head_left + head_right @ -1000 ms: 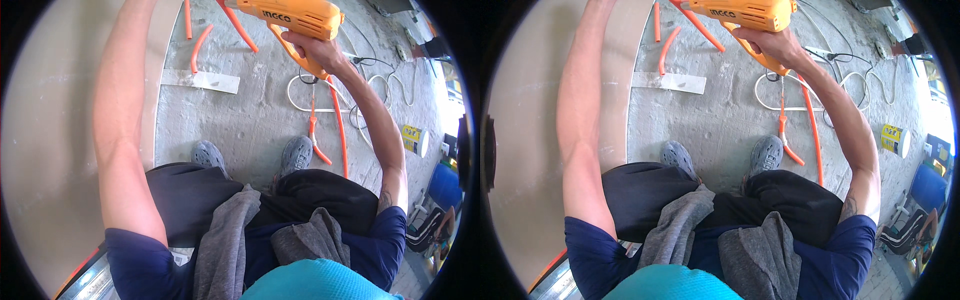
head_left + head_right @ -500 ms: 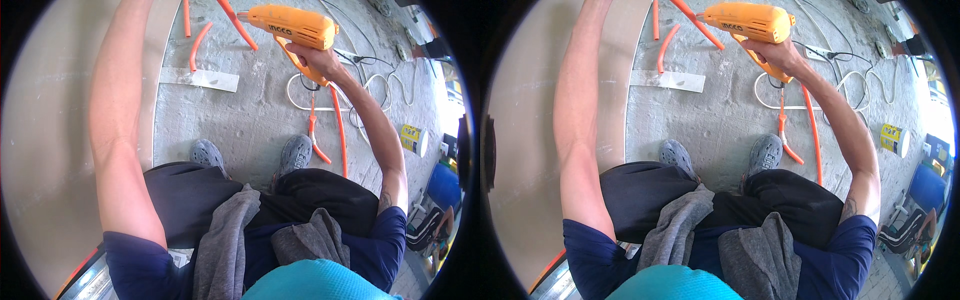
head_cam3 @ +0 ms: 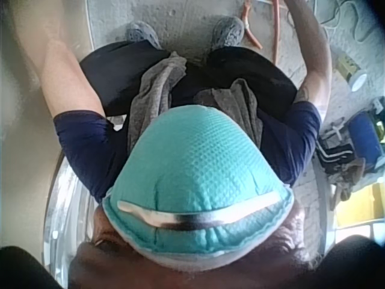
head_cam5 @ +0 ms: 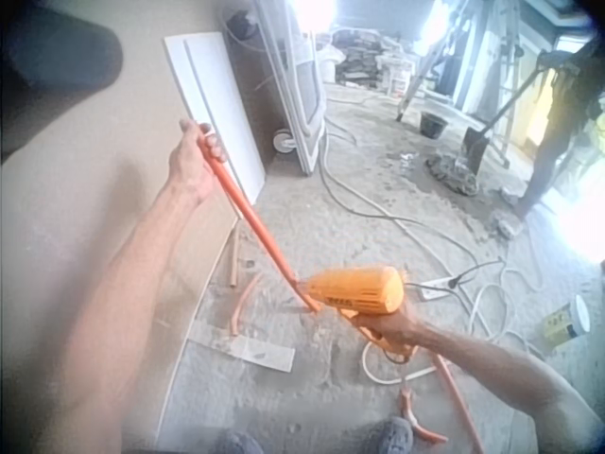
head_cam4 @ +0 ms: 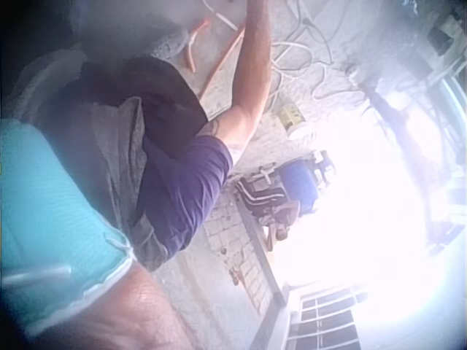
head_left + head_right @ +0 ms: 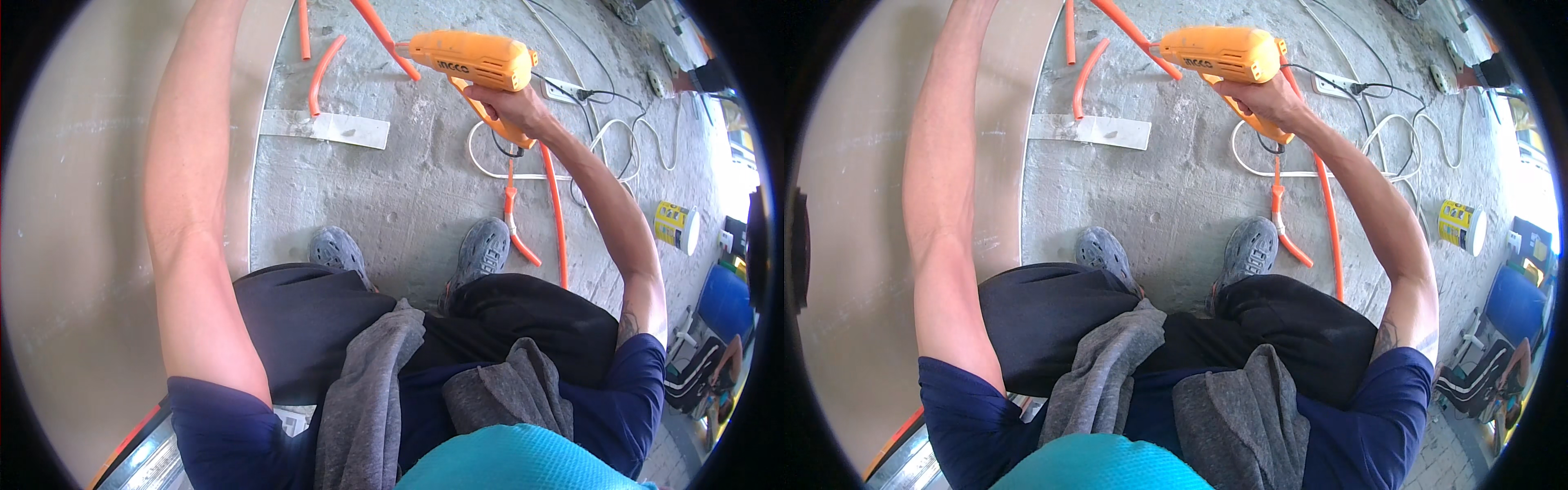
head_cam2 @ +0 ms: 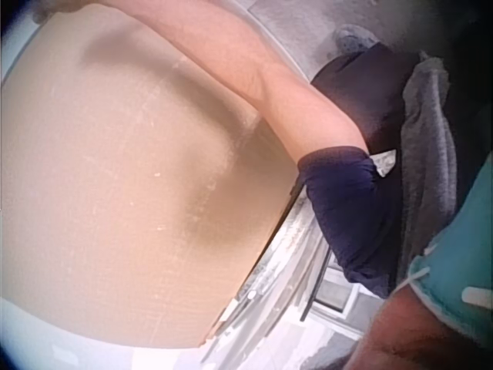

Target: The person holds a section of orange conduit pipe and uses a heat gun to apply heat to the surface, rotating and moving the pipe through the air to distribute the heat.

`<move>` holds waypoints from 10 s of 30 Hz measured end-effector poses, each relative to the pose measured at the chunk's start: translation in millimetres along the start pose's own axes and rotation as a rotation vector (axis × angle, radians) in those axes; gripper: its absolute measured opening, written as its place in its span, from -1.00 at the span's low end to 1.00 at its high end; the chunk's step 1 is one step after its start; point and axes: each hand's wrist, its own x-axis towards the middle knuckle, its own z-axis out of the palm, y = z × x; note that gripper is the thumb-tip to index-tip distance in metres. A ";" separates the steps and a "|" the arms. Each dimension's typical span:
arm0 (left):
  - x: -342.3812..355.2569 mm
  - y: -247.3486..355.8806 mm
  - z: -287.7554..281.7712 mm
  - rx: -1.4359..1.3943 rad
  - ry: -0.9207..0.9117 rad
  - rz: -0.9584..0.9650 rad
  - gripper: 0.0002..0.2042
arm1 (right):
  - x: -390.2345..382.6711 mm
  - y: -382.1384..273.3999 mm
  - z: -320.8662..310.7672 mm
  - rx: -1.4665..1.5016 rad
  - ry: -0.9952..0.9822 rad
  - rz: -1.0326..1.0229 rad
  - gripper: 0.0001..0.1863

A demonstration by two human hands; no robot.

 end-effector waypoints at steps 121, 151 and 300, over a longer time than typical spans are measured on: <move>-2.1 -0.4 -1.5 0.102 -0.084 0.068 -0.70 | -8.6 -2.1 0.9 -0.022 0.008 0.015 -0.69; -10.0 -8.3 10.4 0.016 -0.156 -0.001 -0.60 | 1.4 1.8 -6.8 -0.072 0.065 0.016 -0.77; -12.7 -16.3 5.0 -0.074 -0.159 -0.011 -0.65 | -6.3 -77.1 -22.0 -0.079 0.195 -0.360 -0.83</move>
